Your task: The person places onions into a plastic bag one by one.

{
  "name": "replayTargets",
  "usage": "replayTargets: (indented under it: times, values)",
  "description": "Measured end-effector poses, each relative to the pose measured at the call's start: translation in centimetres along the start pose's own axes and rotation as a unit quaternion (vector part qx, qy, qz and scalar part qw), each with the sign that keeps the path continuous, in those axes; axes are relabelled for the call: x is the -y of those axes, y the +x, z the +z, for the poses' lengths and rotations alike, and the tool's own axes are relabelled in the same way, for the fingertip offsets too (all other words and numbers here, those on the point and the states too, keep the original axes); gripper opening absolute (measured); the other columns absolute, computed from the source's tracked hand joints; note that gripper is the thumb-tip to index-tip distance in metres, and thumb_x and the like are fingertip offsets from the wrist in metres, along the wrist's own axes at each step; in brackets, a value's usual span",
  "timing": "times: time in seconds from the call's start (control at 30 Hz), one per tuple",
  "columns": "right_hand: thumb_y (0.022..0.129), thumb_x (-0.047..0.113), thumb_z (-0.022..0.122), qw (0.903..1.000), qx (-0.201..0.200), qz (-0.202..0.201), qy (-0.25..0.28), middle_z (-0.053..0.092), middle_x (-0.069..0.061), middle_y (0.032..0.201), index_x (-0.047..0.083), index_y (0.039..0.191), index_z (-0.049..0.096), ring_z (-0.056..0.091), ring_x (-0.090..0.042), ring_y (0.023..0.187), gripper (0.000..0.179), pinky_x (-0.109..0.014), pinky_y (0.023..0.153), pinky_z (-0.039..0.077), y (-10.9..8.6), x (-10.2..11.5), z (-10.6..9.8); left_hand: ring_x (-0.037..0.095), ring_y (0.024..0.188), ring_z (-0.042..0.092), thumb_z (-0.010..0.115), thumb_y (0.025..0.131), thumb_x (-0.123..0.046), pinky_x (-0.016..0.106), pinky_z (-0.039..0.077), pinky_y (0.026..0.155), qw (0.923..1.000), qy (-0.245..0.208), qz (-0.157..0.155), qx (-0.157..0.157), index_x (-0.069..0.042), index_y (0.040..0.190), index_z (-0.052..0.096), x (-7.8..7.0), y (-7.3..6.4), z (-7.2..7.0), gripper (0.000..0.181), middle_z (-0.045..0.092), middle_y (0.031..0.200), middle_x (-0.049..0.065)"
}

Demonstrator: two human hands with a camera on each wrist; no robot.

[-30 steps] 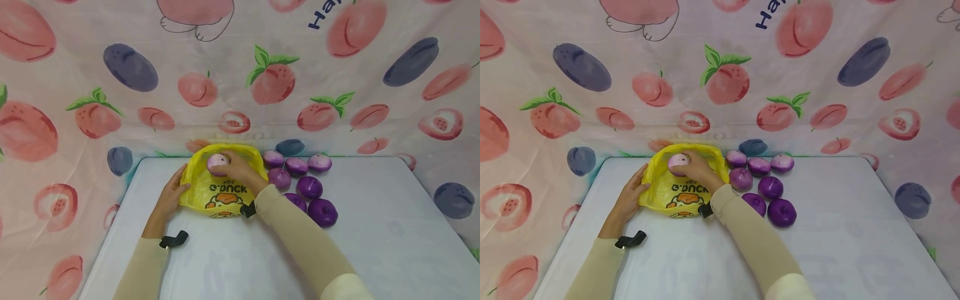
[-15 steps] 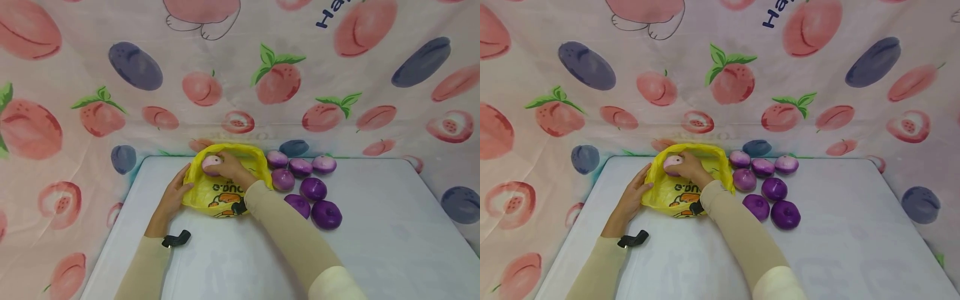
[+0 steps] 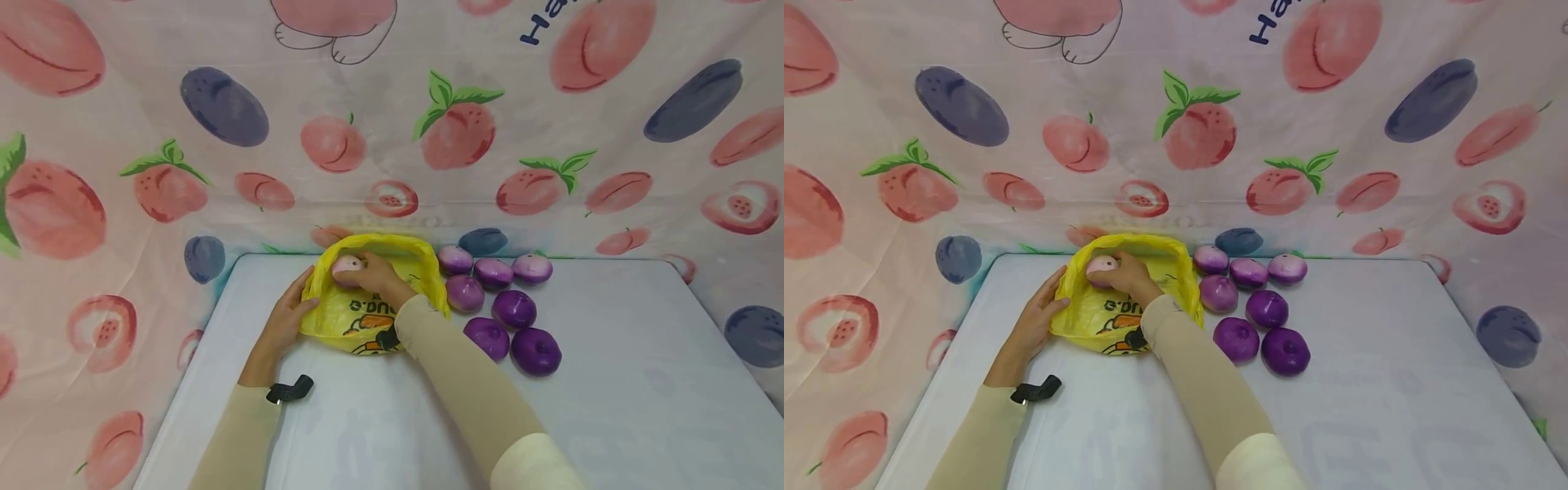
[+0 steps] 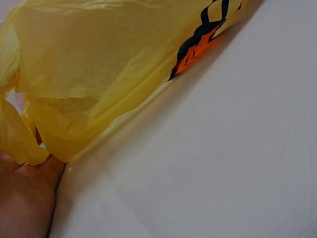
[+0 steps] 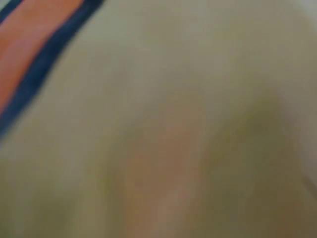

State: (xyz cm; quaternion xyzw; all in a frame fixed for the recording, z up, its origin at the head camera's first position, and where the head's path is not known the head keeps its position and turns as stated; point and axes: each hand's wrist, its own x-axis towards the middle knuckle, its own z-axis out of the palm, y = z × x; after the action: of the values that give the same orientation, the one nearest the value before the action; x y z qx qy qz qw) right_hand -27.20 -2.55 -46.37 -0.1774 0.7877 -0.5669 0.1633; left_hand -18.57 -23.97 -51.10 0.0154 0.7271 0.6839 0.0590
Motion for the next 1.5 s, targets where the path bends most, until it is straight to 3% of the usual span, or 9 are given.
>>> replayTargets:
  times: [0.17,0.3,0.43,0.77,0.97,1.13,1.2,1.37,1.5]
  values:
    - [0.090,0.024,0.078,0.9984,0.022,-0.050,0.007,0.043,0.006,0.161,0.034,0.155,0.045,0.051,-0.025,0.134,0.073,-0.044,0.119,0.038,0.1,-0.3,-0.2,0.014,0.157,0.021,0.054,0.103,-0.011,0.042,0.019,0.128,1.0000,0.002,0.003,0.001,-0.033,0.161,0.032,0.0,0.0,0.0,0.065,0.026,0.169,-0.009]
    - [0.089,0.032,0.080,0.9996,0.010,-0.018,-0.020,0.056,0.002,0.148,0.035,0.148,0.053,0.057,-0.022,0.124,0.065,-0.040,0.114,0.043,-0.2,-0.2,-0.1,0.015,0.157,0.021,0.054,0.104,-0.011,0.041,0.019,0.128,1.0000,0.005,0.006,0.000,-0.033,0.161,0.032,0.1,0.1,0.0,0.065,0.027,0.169,-0.008]
    - [0.088,0.035,0.080,0.9990,0.009,-0.021,-0.038,0.053,0.007,0.152,0.036,0.148,0.053,0.057,-0.018,0.124,0.066,-0.036,0.113,0.044,-0.5,0.0,-0.2,0.015,0.157,0.021,0.054,0.104,-0.011,0.037,0.021,0.128,0.9999,0.007,0.006,0.003,-0.033,0.161,0.032,0.1,0.0,0.0,0.065,0.027,0.169,-0.008]
    - [0.091,0.020,0.077,0.9924,0.073,-0.093,0.033,0.029,0.006,0.168,0.036,0.156,0.042,0.039,-0.028,0.147,0.075,-0.051,0.124,0.028,-1.4,1.0,-1.0,0.014,0.157,0.021,0.055,0.103,-0.012,0.042,0.019,0.129,1.0000,-0.003,0.000,0.001,-0.034,0.160,0.033,0.4,0.2,-0.1,0.065,0.027,0.169,-0.009]
    - [0.091,0.042,0.076,0.9959,0.064,0.031,-0.056,0.046,-0.001,0.159,0.026,0.157,0.042,0.048,-0.024,0.137,0.076,-0.045,0.119,0.038,-1.1,0.8,-1.5,0.014,0.157,0.022,0.055,0.103,-0.012,0.042,0.019,0.128,1.0000,0.002,0.004,0.000,-0.033,0.160,0.033,0.3,0.3,0.0,0.065,0.028,0.168,-0.009]
    - [0.091,0.043,0.075,0.9871,0.112,0.007,-0.115,0.046,0.001,0.158,0.027,0.158,0.039,0.051,-0.023,0.133,0.079,-0.045,0.117,0.039,-1.6,2.0,-3.3,0.015,0.157,0.022,0.054,0.103,-0.012,0.042,0.019,0.129,0.9999,-0.003,0.008,0.006,-0.032,0.161,0.033,0.3,0.4,0.2,0.065,0.028,0.169,-0.009]
    - [0.092,0.034,0.076,0.9838,0.138,-0.045,-0.105,0.039,0.002,0.164,0.029,0.160,0.035,0.049,-0.026,0.136,0.079,-0.049,0.118,0.038,-1.7,2.5,-4.0,0.014,0.157,0.021,0.054,0.103,-0.012,0.042,0.018,0.129,1.0000,0.001,0.003,0.003,-0.033,0.160,0.033,0.3,0.4,0.1,0.065,0.028,0.168,-0.010]
    - [0.087,0.050,0.077,0.9806,0.143,-0.009,-0.133,0.044,0.000,0.160,0.031,0.158,0.039,0.052,-0.026,0.131,0.082,-0.049,0.109,0.047,-3.4,3.9,-5.6,0.013,0.157,0.020,0.054,0.103,-0.011,0.043,0.017,0.129,0.9999,0.012,-0.010,-0.007,-0.036,0.160,0.033,0.3,0.3,-0.2,0.065,0.026,0.169,-0.011]
    - [0.078,0.066,0.077,0.9767,0.117,0.095,-0.152,0.053,-0.006,0.151,0.024,0.157,0.040,0.058,-0.025,0.124,0.096,-0.044,0.103,0.054,-5.0,4.5,-6.9,0.014,0.158,0.019,0.055,0.103,-0.012,0.043,0.017,0.129,0.9999,0.007,-0.011,-0.005,-0.035,0.160,0.033,0.3,0.3,-0.2,0.065,0.026,0.169,-0.010]
